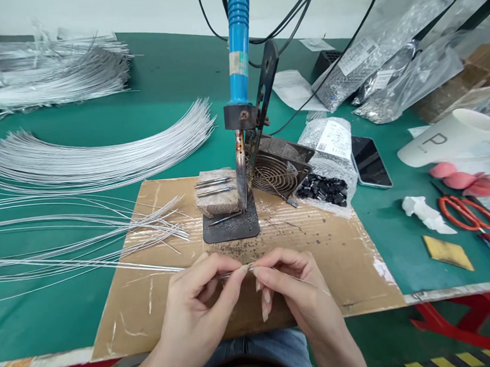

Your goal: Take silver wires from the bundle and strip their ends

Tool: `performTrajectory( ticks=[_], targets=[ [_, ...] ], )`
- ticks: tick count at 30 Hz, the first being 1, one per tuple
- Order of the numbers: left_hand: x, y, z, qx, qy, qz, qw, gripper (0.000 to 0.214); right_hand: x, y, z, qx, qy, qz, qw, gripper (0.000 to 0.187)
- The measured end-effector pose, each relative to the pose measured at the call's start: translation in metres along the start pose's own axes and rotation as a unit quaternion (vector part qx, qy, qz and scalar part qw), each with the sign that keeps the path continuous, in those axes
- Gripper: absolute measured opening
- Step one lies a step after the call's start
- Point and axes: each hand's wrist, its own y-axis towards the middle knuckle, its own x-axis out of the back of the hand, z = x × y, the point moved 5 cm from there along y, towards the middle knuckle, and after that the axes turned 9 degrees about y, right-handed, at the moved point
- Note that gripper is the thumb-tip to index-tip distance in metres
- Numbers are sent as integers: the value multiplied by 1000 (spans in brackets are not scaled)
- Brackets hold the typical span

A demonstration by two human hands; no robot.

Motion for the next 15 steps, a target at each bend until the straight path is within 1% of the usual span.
performTrajectory(
  ticks=[7, 15],
  targets=[
    [-2, -2, 7, 30, -15, -18, 999, 17, -1, -3, -8, 25, 12, -10, 1000, 15],
    [-2, -2, 3, 6, 2, -42, 999, 14, -4, -2, -11, 36, 47, -29, 998, 14]
  ],
)
